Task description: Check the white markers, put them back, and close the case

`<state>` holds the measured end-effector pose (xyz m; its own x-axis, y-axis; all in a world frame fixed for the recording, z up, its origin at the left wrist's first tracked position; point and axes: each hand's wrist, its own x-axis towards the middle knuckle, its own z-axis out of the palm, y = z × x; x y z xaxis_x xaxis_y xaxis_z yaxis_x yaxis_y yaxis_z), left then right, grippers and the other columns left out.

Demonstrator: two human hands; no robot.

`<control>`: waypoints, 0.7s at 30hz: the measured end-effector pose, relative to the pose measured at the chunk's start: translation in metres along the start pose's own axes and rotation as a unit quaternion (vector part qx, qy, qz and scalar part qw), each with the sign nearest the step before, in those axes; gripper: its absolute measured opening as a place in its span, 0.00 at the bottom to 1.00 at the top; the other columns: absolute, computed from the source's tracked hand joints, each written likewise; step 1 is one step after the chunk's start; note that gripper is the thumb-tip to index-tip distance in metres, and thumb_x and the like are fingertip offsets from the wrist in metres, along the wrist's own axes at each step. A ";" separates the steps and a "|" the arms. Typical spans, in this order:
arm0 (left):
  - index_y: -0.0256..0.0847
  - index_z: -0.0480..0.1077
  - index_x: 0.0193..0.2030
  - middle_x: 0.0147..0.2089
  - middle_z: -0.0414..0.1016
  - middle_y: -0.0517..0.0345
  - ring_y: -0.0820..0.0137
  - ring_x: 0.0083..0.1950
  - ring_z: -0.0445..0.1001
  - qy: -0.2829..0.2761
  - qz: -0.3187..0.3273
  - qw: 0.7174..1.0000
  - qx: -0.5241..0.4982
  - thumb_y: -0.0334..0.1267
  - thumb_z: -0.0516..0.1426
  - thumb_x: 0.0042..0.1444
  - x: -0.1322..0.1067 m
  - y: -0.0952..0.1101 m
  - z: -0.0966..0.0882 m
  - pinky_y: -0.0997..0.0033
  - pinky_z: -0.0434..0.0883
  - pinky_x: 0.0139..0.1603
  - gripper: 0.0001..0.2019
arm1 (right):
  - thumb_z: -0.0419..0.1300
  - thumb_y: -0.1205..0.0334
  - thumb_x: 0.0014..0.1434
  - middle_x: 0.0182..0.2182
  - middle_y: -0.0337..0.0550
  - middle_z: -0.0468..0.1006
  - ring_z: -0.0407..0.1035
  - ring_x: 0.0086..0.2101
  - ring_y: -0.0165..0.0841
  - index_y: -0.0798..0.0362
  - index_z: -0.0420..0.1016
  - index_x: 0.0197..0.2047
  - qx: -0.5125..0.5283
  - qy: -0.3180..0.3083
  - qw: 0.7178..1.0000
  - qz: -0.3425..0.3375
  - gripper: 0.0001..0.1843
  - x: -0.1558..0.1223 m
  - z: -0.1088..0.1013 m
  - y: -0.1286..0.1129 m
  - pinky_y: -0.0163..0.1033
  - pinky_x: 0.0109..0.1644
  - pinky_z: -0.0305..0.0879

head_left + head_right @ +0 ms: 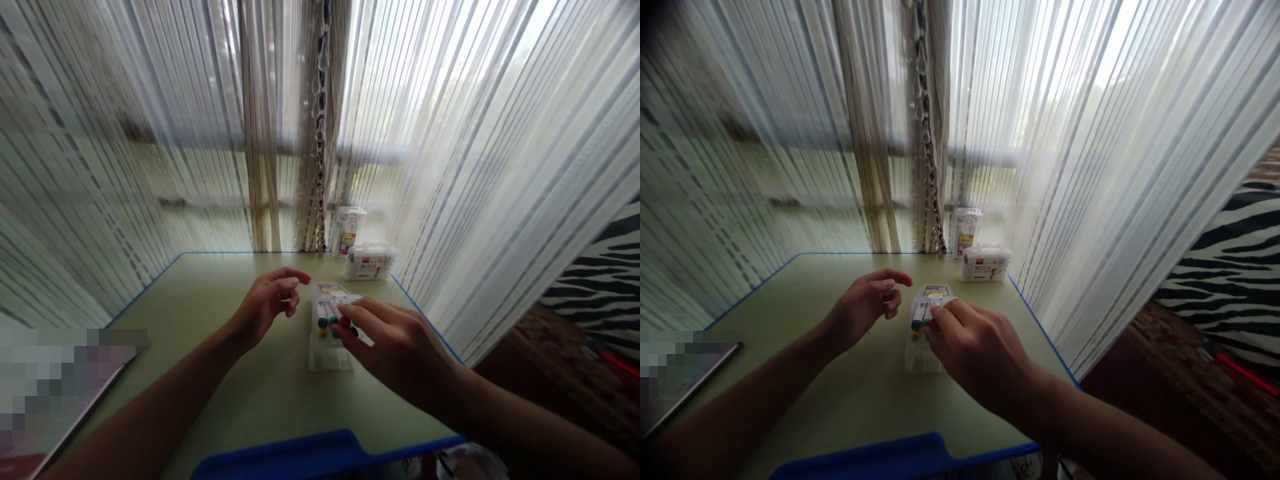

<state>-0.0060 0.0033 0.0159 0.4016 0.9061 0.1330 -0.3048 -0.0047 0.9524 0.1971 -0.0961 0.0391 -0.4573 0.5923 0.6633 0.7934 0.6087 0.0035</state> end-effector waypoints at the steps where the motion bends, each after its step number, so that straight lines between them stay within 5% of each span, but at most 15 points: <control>1: 0.34 0.78 0.38 0.42 0.75 0.51 0.78 0.24 0.65 0.001 -0.002 1.000 0.001 0.39 0.62 0.49 0.000 0.000 0.000 0.74 0.62 0.23 0.12 | 0.60 0.66 0.65 0.35 0.48 0.82 0.78 0.33 0.36 0.56 0.78 0.42 0.001 0.001 1.000 0.000 0.06 -0.001 0.001 0.001 0.38 0.36 0.73; 9: 0.34 0.77 0.38 0.42 0.75 0.52 0.78 0.24 0.64 0.007 -0.015 1.000 0.017 0.40 0.61 0.48 0.001 -0.001 0.000 0.73 0.62 0.23 0.13 | 0.64 0.64 0.62 0.30 0.42 0.82 0.73 0.24 0.29 0.58 0.79 0.42 0.038 0.043 0.998 -0.005 0.06 -0.001 -0.014 0.005 0.35 0.28 0.68; 13: 0.35 0.76 0.39 0.27 0.70 0.59 0.76 0.23 0.63 0.011 0.010 0.995 0.095 0.42 0.59 0.53 0.001 -0.007 -0.003 0.73 0.61 0.25 0.12 | 0.65 0.65 0.61 0.23 0.36 0.79 0.67 0.19 0.24 0.55 0.79 0.34 0.076 0.129 0.988 0.031 0.04 0.021 -0.024 0.022 0.32 0.26 0.64; 19: 0.35 0.75 0.40 0.23 0.66 0.62 0.73 0.25 0.62 0.036 0.096 0.925 0.366 0.44 0.56 0.59 -0.003 -0.011 -0.004 0.73 0.59 0.26 0.14 | 0.56 0.58 0.67 0.25 0.39 0.77 0.65 0.19 0.25 0.55 0.76 0.36 0.268 0.241 0.912 0.194 0.12 0.037 0.028 0.070 0.33 0.23 0.61; 21: 0.36 0.76 0.40 0.25 0.69 0.60 0.72 0.26 0.63 0.034 0.114 0.901 0.417 0.44 0.55 0.59 -0.004 -0.011 -0.003 0.73 0.59 0.27 0.14 | 0.55 0.59 0.66 0.22 0.37 0.75 0.64 0.19 0.25 0.55 0.76 0.36 0.242 0.218 0.924 0.202 0.12 0.029 0.050 0.081 0.33 0.25 0.60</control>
<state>-0.0070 0.0012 0.0041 0.3487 0.8648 0.3613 0.3929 -0.4849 0.7813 0.2278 -0.0038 0.0213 0.1259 0.6188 0.7754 0.5425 0.6114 -0.5761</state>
